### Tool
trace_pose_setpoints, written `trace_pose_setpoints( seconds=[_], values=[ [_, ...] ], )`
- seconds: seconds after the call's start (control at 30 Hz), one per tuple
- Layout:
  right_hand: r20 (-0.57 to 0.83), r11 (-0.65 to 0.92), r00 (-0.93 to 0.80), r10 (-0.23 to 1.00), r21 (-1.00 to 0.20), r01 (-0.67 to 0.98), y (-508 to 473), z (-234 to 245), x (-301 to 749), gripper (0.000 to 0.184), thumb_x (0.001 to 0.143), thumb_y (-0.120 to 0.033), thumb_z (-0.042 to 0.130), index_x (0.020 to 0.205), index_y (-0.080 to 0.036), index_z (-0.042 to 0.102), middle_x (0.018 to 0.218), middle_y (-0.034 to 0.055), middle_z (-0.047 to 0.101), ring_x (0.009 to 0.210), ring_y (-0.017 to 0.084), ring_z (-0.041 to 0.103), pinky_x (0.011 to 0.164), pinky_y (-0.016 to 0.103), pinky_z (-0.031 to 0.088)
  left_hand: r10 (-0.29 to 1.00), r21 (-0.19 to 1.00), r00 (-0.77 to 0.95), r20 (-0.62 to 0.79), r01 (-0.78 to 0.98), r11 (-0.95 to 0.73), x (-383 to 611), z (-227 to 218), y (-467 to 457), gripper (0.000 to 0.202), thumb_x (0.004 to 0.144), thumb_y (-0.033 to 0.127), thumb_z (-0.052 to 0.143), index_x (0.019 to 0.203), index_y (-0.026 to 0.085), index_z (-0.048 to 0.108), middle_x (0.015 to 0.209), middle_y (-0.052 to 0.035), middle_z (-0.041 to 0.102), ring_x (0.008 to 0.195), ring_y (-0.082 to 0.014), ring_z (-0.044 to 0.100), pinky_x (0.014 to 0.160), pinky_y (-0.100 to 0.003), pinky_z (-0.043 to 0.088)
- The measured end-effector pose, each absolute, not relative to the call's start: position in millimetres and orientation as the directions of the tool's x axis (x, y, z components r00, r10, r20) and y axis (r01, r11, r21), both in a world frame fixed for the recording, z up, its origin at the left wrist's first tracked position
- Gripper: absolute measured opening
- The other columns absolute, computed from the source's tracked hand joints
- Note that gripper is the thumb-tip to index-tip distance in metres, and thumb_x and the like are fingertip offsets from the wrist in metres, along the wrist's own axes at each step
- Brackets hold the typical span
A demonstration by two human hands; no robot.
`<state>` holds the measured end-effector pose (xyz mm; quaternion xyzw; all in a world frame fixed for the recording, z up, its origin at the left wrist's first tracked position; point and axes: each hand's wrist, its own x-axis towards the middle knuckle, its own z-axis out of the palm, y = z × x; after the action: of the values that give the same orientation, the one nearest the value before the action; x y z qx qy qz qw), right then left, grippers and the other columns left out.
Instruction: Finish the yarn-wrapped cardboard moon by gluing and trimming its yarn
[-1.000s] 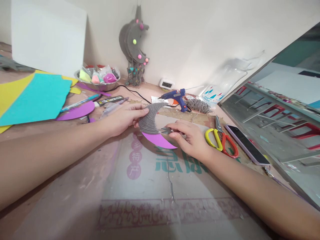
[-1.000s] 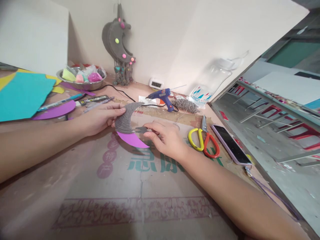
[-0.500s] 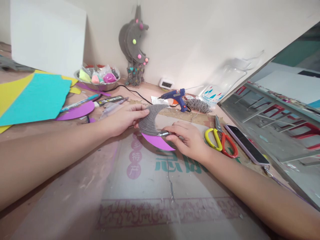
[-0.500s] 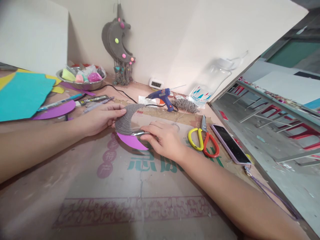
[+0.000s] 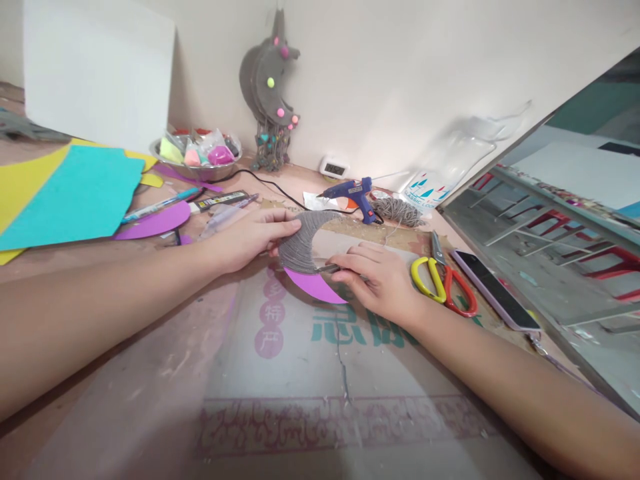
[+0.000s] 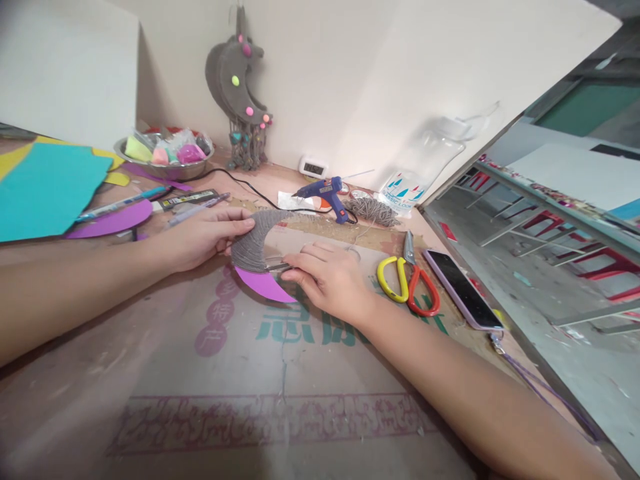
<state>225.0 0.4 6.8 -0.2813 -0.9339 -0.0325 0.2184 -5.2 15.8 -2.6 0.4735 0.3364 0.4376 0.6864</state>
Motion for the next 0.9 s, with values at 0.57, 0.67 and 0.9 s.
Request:
trace_pose_setpoints(
  seconds=[0.57,0.67,0.9],
  values=[
    [0.431,0.829,-0.72,0.545,-0.148,0.539,1.3,6.7,226.5,0.023,0.087,-0.034,0.049,0.098,-0.019,0.063,0.077,0.0037,0.062,0.071,0.015,0.054,0.065,0.027,0.039,0.918,0.946,0.394,-0.037,-0.282,0.159,-5.2,-1.5,14.8,0.011,0.076,0.025,0.063,0.077,0.015,0.059,0.065,-0.001,0.058,0.052,-0.008,0.054,0.047,-0.018,0.04],
    [0.419,0.829,-0.727,0.545,-0.135,0.543,1.1,7.3,225.2,0.023,0.087,-0.033,0.049,0.097,-0.018,0.063,0.079,0.0044,0.063,0.072,0.015,0.054,0.065,0.027,0.038,0.916,0.945,0.4,-0.029,-0.287,0.156,-5.1,-2.3,15.2,0.012,0.075,0.025,0.063,0.078,0.014,0.059,0.064,-0.0012,0.058,0.051,-0.0081,0.054,0.047,-0.018,0.04],
    [0.425,0.841,-0.741,0.52,-0.105,0.53,2.7,6.5,226.0,0.023,0.088,-0.034,0.05,0.097,-0.017,0.063,0.079,0.0039,0.064,0.071,0.014,0.054,0.064,0.026,0.038,0.912,0.944,0.409,-0.022,-0.293,0.154,-5.6,-4.2,16.3,0.011,0.077,0.024,0.062,0.075,0.013,0.059,0.059,0.0004,0.055,0.047,-0.0064,0.051,0.045,-0.017,0.038]
  ],
)
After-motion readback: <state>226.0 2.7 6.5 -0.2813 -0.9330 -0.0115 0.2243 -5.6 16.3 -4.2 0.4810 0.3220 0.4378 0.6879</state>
